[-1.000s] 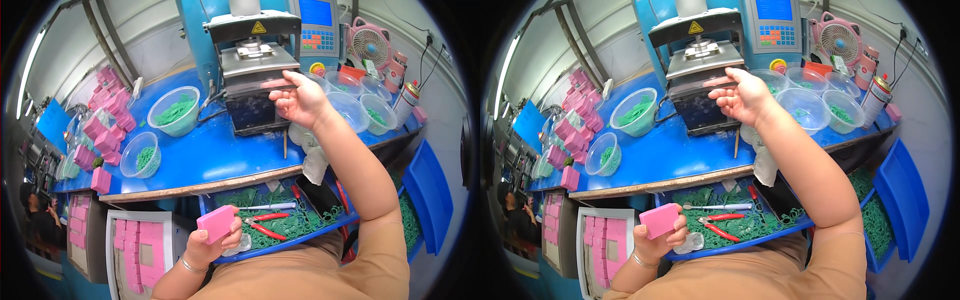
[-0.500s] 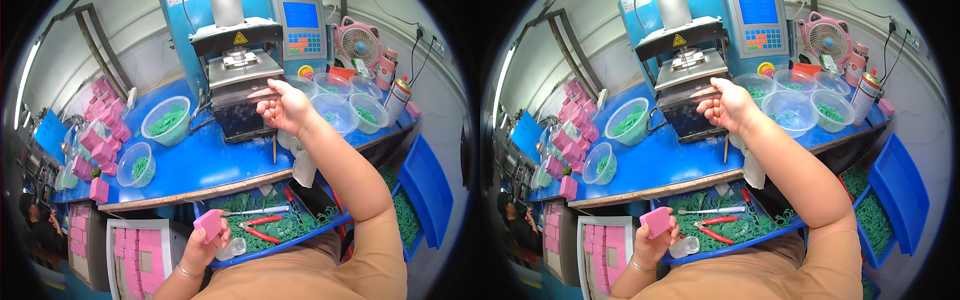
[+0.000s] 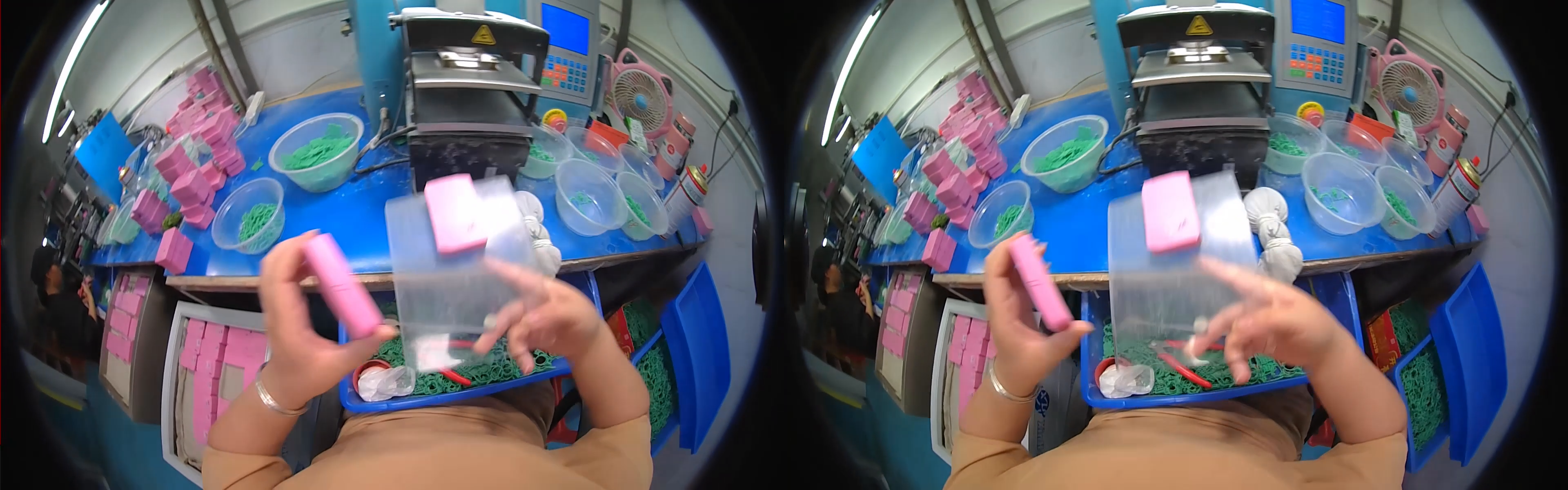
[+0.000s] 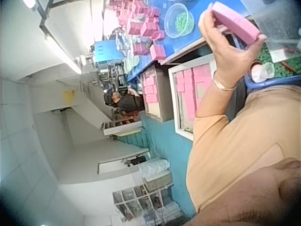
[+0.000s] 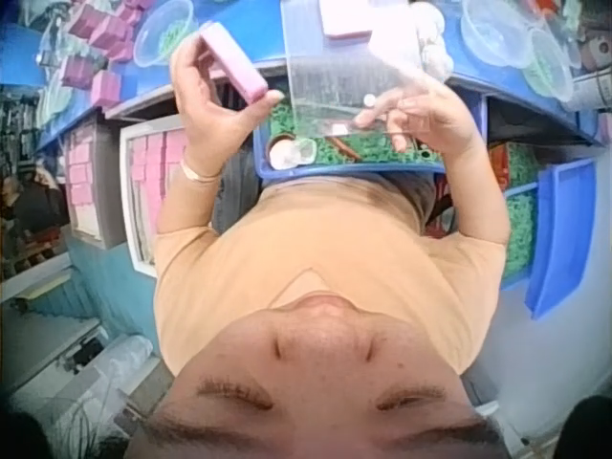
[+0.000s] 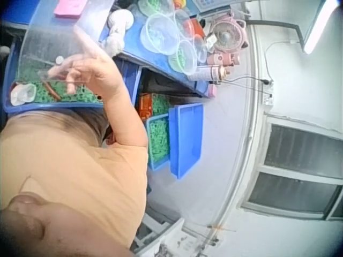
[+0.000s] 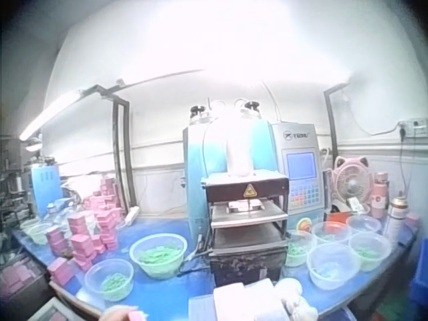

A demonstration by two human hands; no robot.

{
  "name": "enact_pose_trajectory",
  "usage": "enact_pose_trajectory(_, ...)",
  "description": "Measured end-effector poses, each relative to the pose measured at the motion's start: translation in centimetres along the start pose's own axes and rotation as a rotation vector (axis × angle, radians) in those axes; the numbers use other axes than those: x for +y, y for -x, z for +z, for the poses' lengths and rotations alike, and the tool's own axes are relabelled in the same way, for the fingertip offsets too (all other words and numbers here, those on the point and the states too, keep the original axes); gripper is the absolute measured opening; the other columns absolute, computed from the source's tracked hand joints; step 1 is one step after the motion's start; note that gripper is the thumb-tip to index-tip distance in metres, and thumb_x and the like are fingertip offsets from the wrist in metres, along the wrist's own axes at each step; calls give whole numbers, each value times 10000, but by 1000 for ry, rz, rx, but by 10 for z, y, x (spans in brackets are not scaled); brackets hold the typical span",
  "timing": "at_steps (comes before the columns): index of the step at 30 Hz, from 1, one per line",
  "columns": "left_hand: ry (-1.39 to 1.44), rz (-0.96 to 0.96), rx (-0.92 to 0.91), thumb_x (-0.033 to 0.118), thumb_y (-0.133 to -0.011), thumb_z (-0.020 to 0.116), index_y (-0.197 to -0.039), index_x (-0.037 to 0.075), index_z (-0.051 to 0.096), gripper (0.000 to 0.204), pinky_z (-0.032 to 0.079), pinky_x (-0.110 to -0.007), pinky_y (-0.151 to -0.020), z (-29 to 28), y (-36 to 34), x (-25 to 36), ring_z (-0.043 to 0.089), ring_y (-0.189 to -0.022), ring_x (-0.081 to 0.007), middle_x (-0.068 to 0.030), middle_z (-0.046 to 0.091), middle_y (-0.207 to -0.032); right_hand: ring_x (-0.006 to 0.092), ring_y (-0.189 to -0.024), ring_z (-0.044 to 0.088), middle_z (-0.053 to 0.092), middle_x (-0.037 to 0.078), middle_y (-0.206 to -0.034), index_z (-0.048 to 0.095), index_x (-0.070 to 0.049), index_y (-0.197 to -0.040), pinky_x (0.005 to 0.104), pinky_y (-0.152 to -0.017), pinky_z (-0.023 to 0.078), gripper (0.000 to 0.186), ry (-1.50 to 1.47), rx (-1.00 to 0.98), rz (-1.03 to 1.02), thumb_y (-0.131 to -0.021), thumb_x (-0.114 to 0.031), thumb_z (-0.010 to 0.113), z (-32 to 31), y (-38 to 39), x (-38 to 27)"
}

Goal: Assembling small green wax patterns and preparing rubber molds for machine processing.

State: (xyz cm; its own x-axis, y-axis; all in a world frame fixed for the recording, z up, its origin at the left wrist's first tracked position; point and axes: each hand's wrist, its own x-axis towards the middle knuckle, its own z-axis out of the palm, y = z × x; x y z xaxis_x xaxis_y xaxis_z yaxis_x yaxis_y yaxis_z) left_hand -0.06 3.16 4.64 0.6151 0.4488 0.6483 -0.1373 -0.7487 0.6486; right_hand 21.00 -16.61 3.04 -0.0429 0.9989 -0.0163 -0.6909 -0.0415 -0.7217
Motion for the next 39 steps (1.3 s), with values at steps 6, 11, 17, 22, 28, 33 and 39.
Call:
enact_pose_trajectory(6, -278, -19, -405, 225, -559, 755, -1141, 12, 437, 696, 357, -385, -928, 31, -33, -16, 459, -1052, -318, -173, 479, -1108, 248, -661, 620, 562, 288, -1056, 84, -125, -1426, 311, -655, 495, 734, -115, -96, 259, -808, 26, 450, 6, -1, 47)
enact_pose_trajectory(11, -456, -136, -267, 253, -573, 767, -1137, 3, 451, 693, 364, -395, -913, 22, -38, -88, 458, -1043, -322, -178, 479, -1093, 253, -683, 620, 553, 274, -1072, 65, -131, -1428, 333, -650, 494, 715, -133, -86, 300, -831, 1, 437, -3, -6, 69)
enact_pose_trajectory(17, -59, 125, -99, 218, -553, 802, -1086, 71, 484, 637, 348, -395, -904, 29, -21, -40, 476, -1005, -326, -143, 472, -1132, 256, -771, 627, 521, 253, -1148, 86, -126, -1424, 333, -692, 503, 677, -127, -49, 274, -867, -41, 461, -12, -9, 78)
enact_pose_trajectory(22, -435, 390, -270, 313, -610, 754, -1035, 189, 575, 478, 265, -505, -959, 27, 12, -2, 416, -1132, -297, -123, 457, -1208, 233, -895, 611, 525, 180, -1186, 165, -95, -1408, 316, -755, 498, 601, 180, -55, 233, -892, -67, 472, -6, -9, 90)
enact_pose_trajectory(28, -293, 514, -132, 248, -675, 720, -984, 243, 645, 317, 337, -522, -975, 24, 30, 0, 394, -1160, -289, -65, 459, -1166, 181, -947, 579, 539, 109, -1185, 328, -62, -1341, 289, -779, 470, 463, 474, 3, 157, -901, -62, 472, -3, -1, 101)
enact_pose_trajectory(33, -238, 580, -83, 221, -679, 723, -1004, 259, 653, 335, 344, -502, -985, 26, 32, -1, 406, -1150, -278, -64, 459, -1168, 157, -903, 569, 550, 94, -1163, 368, -94, -1330, 277, -754, 461, 451, 631, -28, 40, -894, -37, 470, -14, 3, 112)
enact_pose_trajectory(39, -352, 339, -218, 429, -792, 585, -1068, 175, 620, 377, 261, -515, -985, 27, 22, 0, 374, -1172, -342, -147, 435, -1231, 185, -832, 593, 568, 162, -1127, 232, -78, -1388, 261, -675, 463, 570, 309, 28, 275, -880, -53, 490, 1, 3, 93)
